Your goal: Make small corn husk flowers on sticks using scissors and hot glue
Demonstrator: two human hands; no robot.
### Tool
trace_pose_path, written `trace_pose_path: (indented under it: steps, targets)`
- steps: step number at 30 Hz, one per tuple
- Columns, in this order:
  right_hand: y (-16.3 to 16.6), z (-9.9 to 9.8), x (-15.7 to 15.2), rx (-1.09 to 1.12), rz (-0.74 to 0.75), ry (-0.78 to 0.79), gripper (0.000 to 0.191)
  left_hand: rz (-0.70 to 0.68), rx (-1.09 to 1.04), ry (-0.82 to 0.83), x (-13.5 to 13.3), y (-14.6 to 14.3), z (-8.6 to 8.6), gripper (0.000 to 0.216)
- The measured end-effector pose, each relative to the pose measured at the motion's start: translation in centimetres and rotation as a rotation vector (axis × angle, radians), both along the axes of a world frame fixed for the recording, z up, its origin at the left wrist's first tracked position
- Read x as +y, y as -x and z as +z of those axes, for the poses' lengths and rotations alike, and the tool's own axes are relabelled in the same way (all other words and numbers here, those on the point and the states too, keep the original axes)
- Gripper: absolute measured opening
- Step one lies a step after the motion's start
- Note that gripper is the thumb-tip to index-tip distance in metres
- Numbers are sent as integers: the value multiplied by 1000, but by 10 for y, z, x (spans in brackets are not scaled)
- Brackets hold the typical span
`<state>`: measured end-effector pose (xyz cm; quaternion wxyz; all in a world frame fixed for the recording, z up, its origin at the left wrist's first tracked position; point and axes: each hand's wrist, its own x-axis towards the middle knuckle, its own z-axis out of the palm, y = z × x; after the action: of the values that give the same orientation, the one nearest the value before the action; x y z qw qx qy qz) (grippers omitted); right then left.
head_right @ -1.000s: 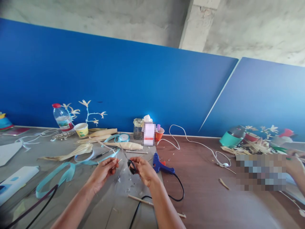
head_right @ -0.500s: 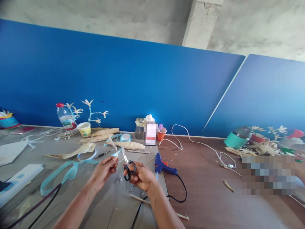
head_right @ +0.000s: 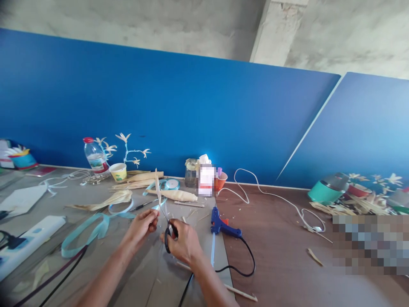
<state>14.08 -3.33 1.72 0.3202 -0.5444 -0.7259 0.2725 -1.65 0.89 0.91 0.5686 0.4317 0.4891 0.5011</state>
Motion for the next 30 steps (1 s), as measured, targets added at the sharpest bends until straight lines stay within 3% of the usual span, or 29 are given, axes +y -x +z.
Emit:
trace_pose_path:
  steps: [11, 30]
  targets:
    - [7, -5, -3, -124, -3, 16, 21, -17, 119, -45, -2, -3, -1, 29]
    - [10, -4, -2, 2, 13, 67, 24, -76, 267, -112, -4, -3, -2, 27]
